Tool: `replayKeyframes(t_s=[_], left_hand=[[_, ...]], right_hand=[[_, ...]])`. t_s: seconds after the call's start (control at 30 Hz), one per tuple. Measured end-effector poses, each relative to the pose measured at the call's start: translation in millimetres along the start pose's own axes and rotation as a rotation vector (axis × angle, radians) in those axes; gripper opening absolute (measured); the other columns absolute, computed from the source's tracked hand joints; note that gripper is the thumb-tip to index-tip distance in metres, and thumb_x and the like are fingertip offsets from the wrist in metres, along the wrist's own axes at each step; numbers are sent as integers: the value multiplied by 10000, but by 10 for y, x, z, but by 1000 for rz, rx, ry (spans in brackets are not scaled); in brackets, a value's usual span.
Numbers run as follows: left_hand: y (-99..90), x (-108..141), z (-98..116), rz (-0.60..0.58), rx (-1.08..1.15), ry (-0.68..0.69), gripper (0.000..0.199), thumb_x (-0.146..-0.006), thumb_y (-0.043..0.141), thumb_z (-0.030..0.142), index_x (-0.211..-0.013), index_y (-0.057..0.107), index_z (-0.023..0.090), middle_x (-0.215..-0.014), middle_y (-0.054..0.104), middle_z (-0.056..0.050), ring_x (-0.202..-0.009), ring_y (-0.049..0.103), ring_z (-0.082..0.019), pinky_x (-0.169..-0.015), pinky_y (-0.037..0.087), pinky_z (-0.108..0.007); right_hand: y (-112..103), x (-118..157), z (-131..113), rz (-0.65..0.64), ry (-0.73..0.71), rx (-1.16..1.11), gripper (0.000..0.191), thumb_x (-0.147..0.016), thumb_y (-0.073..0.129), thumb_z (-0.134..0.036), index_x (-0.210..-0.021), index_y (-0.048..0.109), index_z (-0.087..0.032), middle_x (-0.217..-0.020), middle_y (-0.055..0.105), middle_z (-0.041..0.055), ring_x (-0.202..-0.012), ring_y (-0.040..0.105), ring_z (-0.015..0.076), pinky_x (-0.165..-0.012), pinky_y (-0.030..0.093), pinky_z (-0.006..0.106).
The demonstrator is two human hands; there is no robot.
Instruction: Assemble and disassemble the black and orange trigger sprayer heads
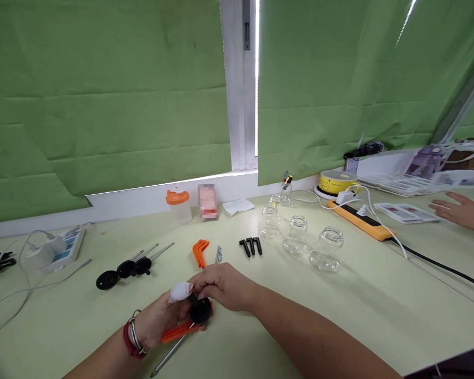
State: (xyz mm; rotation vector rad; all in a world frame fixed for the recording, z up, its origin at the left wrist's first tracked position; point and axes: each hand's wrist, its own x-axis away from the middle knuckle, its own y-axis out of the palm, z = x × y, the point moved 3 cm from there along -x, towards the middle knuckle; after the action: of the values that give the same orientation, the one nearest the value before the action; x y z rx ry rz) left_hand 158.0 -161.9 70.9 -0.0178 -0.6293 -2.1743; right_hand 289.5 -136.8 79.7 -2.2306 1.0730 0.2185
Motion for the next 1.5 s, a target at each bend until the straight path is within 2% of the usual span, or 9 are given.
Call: replayKeyframes(t_s=[0.13,0.27,0.47,0.6,0.73,0.9,1.07,1.3,1.5], left_hand=[[-5,2,6,12,-12,-11,343,-680,619,472,-582,536,154,-528,424,16,-562,495,-153,-556,386,-282],[-49,-7,-30,35,-19,-24,420,-675,631,495,-499,457,155,-552,453,0,-581,495,-148,-577,403,-289],[-30,-15,-20,-5,-47,-2,354,-684,620,503,-728,582,153,-582,485,3,-557,483,-133,-572,402,-275],[0,-9,6,-31,-56,7,336,-708,595,483,-751,583,150,-624,503,-14,-591,497,-147,-573,396,-275],[-5,-11,-8,-28,-44,8,363,-692,602,479,-578,504,148,-621,495,-24,-593,484,-143,-567,385,-271],[-16,-13,-22,7,-30,-2,330,-687,609,459,-608,533,148,-700,510,-34,-636,478,-140,-576,393,-265],[-32,-18,-28,-26,-57,13,330,-710,585,454,-612,556,141,-736,509,-42,-646,473,-137,-572,398,-262],[-100,-21,-72,9,-88,-12,319,-716,576,462,-668,586,146,-755,529,-51,-690,488,-159,-621,432,-298],[-97,-14,-81,14,-86,-18,317,-728,563,462,-676,589,151,-719,521,-43,-677,484,-155,-610,431,-289]], right_hand=[[-13,20,7,18,-12,-76,163,-798,548,-139,-869,684,-195,-914,673,29,-836,598,126,-790,452,247],[-15,25,46,37,47,-214,204,-794,558,-148,-959,675,-177,-915,672,46,-809,593,124,-745,457,253],[40,20,187,-28,178,-555,97,-734,642,-204,-807,653,-142,-997,662,62,-759,579,104,-634,448,214],[64,21,238,-22,215,-589,74,-711,655,-173,-767,630,-132,-961,669,54,-662,535,72,-567,415,189],[84,14,205,23,183,-590,93,-685,680,-165,-757,628,-138,-928,666,46,-771,582,120,-686,461,246],[91,3,131,13,157,-488,77,-706,680,-214,-746,646,-158,-924,665,36,-850,607,161,-801,464,304],[75,-3,95,-2,158,-452,94,-719,673,-227,-794,675,-170,-947,666,39,-880,605,167,-823,464,302],[114,6,164,-70,185,-678,169,-706,691,-255,-834,662,-149,-1005,649,64,-902,619,194,-822,483,350],[116,13,211,-56,186,-706,157,-697,701,-221,-823,655,-141,-1016,650,63,-914,616,187,-839,474,350]])
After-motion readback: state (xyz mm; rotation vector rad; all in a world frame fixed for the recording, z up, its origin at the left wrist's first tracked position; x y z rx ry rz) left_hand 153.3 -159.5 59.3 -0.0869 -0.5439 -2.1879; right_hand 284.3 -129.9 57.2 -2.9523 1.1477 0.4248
